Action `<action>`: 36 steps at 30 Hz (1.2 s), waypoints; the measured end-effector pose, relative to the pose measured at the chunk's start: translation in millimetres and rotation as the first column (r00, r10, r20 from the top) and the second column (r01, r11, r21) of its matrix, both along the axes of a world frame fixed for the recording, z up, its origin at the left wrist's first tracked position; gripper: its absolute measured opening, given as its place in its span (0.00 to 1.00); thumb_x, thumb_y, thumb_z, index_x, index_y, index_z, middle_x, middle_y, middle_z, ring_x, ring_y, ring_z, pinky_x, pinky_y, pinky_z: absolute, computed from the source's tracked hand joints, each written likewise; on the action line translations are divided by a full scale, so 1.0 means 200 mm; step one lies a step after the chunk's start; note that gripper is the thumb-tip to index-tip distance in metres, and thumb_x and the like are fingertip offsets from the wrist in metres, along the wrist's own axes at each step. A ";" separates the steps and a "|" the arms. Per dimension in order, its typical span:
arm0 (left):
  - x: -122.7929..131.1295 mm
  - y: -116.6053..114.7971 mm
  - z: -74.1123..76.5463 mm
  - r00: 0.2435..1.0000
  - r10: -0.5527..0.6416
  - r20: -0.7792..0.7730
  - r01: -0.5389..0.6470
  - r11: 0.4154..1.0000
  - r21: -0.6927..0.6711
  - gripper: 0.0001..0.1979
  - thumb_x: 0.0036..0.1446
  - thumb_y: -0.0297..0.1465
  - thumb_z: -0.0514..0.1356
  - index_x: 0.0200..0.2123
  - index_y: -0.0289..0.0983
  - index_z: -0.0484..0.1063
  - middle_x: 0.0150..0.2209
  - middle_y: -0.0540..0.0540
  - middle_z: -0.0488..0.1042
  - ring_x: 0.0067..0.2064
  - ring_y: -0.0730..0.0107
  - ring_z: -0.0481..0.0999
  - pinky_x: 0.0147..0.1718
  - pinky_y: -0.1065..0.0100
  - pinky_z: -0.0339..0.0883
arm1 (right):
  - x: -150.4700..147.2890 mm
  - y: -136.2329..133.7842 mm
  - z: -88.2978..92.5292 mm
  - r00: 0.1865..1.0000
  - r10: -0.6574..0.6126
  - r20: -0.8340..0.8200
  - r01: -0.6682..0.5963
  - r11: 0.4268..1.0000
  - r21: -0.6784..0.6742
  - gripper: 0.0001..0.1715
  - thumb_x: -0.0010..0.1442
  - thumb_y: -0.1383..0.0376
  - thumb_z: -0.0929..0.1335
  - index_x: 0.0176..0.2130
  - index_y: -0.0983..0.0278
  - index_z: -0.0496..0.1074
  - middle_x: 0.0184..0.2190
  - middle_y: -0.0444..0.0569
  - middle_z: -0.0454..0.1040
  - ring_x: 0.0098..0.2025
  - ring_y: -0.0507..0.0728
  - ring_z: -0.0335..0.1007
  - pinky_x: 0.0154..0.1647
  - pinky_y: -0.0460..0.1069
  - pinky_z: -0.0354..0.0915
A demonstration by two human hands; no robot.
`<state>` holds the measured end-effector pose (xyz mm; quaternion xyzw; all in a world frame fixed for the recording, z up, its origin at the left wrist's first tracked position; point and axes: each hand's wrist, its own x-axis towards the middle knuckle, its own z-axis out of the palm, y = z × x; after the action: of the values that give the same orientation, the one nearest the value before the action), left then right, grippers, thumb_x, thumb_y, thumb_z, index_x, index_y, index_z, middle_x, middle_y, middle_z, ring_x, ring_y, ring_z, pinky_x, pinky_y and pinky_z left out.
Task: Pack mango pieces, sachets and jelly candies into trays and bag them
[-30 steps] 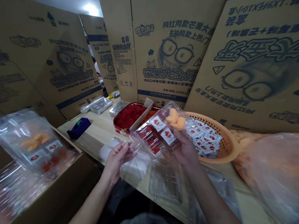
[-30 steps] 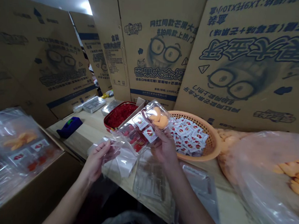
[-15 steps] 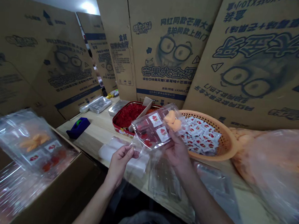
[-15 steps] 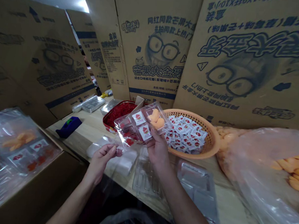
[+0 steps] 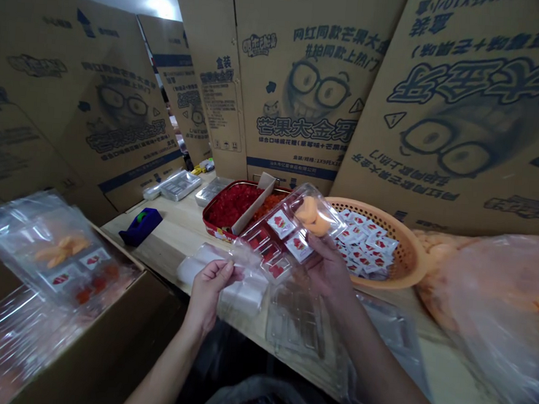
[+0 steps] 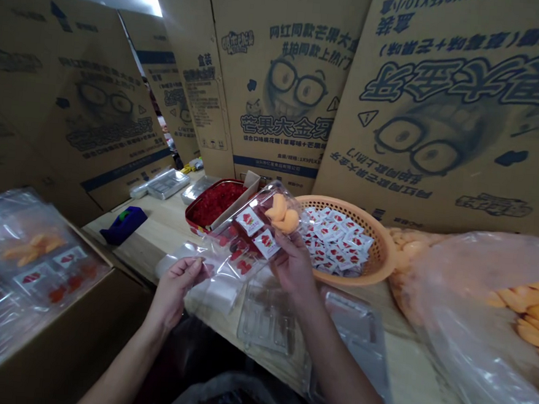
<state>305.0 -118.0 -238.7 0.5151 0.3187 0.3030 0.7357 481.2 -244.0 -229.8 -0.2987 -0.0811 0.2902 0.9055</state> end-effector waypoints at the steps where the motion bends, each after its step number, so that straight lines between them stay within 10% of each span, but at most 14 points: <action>1: 0.00 0.00 0.00 1.000 0.014 -0.001 -0.014 1.000 -0.001 0.15 0.40 0.37 0.66 0.29 0.32 0.73 0.26 0.46 0.76 0.28 0.71 0.73 0.34 0.68 0.66 | 0.00 0.00 0.00 1.000 0.007 0.010 -0.007 1.000 -0.001 0.20 0.44 0.73 0.71 0.39 0.62 0.72 0.33 0.42 0.78 0.32 0.51 0.74 0.35 0.44 0.70; 16: -0.06 0.11 0.13 0.791 -0.585 -0.181 0.604 0.794 0.074 0.13 0.47 0.33 0.64 0.37 0.35 0.72 0.34 0.47 0.74 0.31 0.72 0.73 0.37 0.67 0.66 | -0.02 -0.01 0.11 0.954 0.284 0.093 -0.254 0.935 -0.249 0.15 0.41 0.69 0.74 0.34 0.63 0.74 0.31 0.45 0.78 0.31 0.52 0.73 0.36 0.46 0.68; 29: 0.06 0.06 0.10 0.888 -0.448 0.101 0.459 0.859 -0.229 0.12 0.43 0.28 0.66 0.35 0.34 0.73 0.31 0.47 0.76 0.30 0.70 0.75 0.31 0.69 0.68 | -0.09 0.02 0.01 0.859 0.427 0.284 -0.317 0.877 -0.361 0.19 0.46 0.65 0.72 0.41 0.61 0.70 0.42 0.47 0.74 0.43 0.57 0.70 0.46 0.55 0.64; 36: 0.06 0.03 0.05 0.916 -0.382 0.123 0.402 0.864 -0.303 0.15 0.42 0.28 0.66 0.37 0.32 0.73 0.32 0.43 0.77 0.30 0.66 0.76 0.35 0.65 0.68 | -0.05 0.05 0.05 0.924 0.150 0.352 -0.037 0.951 -0.308 0.31 0.43 0.64 0.72 0.48 0.53 0.64 0.42 0.41 0.71 0.41 0.54 0.69 0.41 0.50 0.66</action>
<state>317.7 -112.9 -229.4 0.4330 0.2307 0.1063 0.8649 470.6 -234.6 -220.6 -0.4758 -0.2209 0.2806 0.8038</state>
